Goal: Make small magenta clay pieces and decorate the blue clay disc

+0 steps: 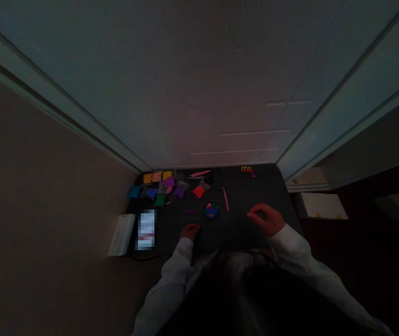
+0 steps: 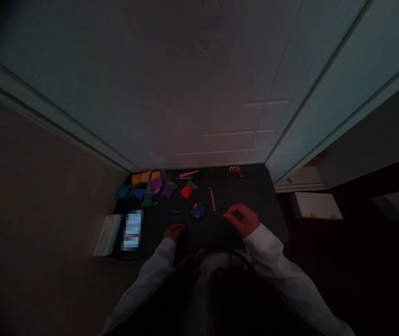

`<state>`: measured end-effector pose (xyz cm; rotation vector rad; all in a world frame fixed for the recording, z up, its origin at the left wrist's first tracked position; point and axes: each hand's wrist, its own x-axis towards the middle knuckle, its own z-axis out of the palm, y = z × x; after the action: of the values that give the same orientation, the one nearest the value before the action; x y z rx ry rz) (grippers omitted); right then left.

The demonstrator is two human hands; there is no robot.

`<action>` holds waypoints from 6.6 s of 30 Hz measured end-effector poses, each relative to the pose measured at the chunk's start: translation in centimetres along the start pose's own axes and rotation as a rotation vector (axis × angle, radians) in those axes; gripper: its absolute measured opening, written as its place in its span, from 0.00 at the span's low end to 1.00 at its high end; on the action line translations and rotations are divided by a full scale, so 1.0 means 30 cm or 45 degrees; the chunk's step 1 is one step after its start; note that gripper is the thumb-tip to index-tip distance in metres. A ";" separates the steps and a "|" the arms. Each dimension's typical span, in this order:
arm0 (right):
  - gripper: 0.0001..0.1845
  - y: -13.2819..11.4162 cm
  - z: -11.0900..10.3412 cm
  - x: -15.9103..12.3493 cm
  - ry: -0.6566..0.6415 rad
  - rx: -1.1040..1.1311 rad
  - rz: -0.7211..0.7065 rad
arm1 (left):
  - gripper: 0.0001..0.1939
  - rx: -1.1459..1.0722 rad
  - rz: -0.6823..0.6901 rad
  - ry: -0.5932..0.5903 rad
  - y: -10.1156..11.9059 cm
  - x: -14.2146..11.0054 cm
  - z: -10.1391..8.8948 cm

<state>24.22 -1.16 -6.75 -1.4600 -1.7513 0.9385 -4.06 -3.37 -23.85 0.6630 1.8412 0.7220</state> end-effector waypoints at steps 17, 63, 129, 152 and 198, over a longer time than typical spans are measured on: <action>0.15 0.314 0.233 0.081 -0.513 -0.712 0.259 | 0.08 0.138 -0.019 0.023 0.015 -0.001 -0.005; 0.36 0.444 0.278 0.085 -0.016 -1.127 0.431 | 0.09 0.045 -0.071 0.069 -0.044 0.045 0.011; 0.17 0.493 0.250 0.044 0.072 -0.840 0.230 | 0.10 0.062 0.109 0.033 0.005 0.040 0.009; 0.08 0.315 0.254 0.060 0.007 -0.787 -0.028 | 0.13 0.349 0.615 0.420 0.147 -0.082 -0.009; 0.05 -0.131 0.079 0.001 -0.030 -0.167 -0.376 | 0.06 0.658 1.137 0.167 0.517 -0.346 0.046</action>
<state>20.20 -1.85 -4.66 -1.2267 -2.0104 0.7001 2.59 -0.20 -6.65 1.8768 1.8229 0.8505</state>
